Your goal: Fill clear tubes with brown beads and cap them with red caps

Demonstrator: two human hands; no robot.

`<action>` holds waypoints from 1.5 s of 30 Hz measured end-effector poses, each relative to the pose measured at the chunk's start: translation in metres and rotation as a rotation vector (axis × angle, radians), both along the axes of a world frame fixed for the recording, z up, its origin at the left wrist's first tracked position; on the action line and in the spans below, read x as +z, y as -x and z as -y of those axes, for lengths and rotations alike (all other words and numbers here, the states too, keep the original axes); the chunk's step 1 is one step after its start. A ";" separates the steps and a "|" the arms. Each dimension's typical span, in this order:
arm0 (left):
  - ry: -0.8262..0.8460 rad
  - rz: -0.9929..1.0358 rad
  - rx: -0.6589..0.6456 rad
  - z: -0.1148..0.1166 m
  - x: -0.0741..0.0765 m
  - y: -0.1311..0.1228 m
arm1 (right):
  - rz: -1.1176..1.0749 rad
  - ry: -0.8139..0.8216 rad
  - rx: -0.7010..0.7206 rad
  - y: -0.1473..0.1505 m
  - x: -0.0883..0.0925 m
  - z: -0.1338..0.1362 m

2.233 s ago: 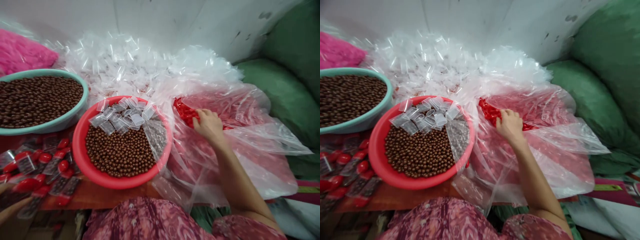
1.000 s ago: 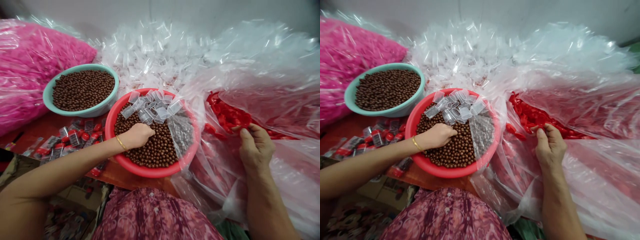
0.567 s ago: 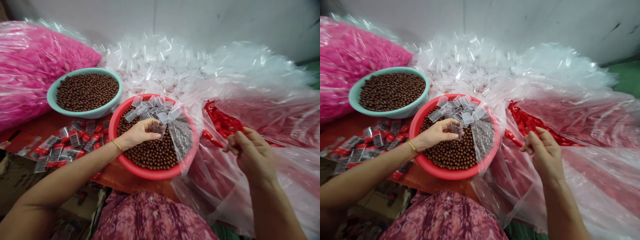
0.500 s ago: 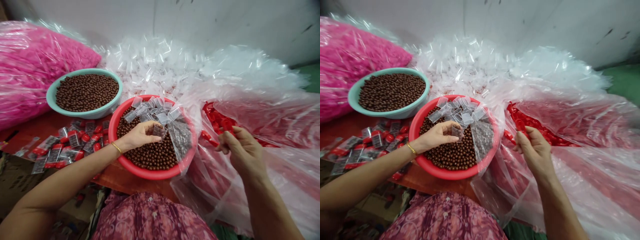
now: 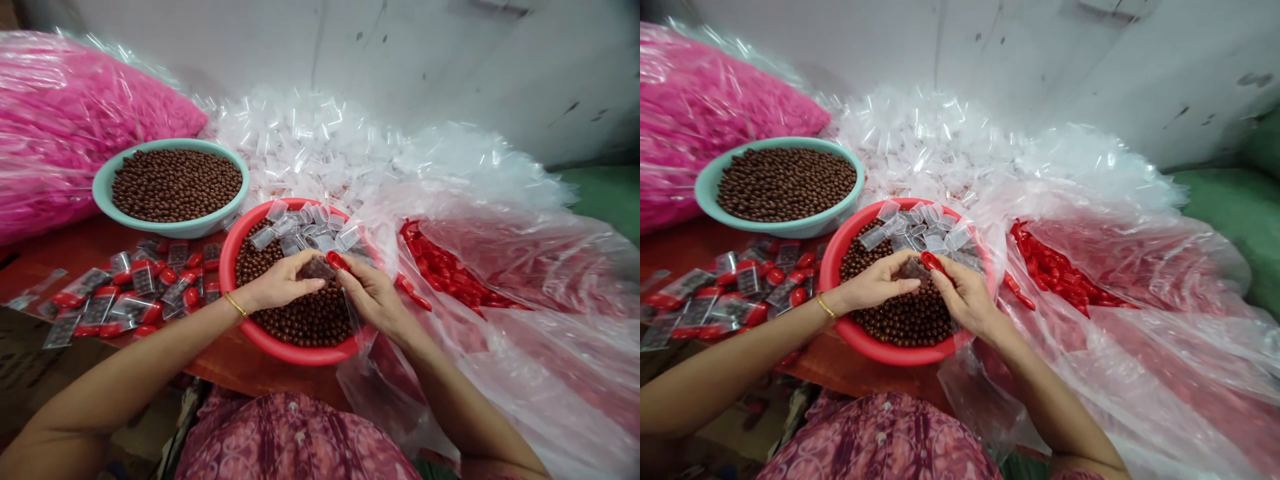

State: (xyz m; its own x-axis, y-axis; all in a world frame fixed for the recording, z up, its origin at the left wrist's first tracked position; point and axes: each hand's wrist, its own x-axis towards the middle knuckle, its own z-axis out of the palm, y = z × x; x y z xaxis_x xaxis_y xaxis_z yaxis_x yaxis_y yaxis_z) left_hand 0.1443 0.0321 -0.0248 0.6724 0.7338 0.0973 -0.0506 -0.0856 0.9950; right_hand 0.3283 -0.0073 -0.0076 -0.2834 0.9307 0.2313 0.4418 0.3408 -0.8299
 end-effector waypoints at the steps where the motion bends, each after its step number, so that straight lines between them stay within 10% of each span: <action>1: 0.006 -0.015 -0.006 0.000 0.000 0.000 | -0.018 0.043 0.008 0.000 0.000 0.000; 13: 0.161 -0.080 -0.041 0.003 0.007 0.002 | -0.377 0.360 -0.218 -0.001 0.002 -0.010; 18: 0.113 -0.146 -0.078 0.003 0.005 0.001 | -0.350 0.252 -0.272 -0.001 -0.001 -0.021; 25: -0.001 -0.157 -0.083 0.004 0.003 0.002 | -0.219 0.217 -0.109 0.013 0.004 -0.022; 36: -0.251 -0.116 0.092 0.006 -0.001 -0.003 | 0.230 -0.334 -0.150 0.023 -0.002 -0.003; 45: -0.285 -0.298 0.080 0.011 0.010 -0.002 | 0.179 0.070 0.227 -0.009 0.018 -0.017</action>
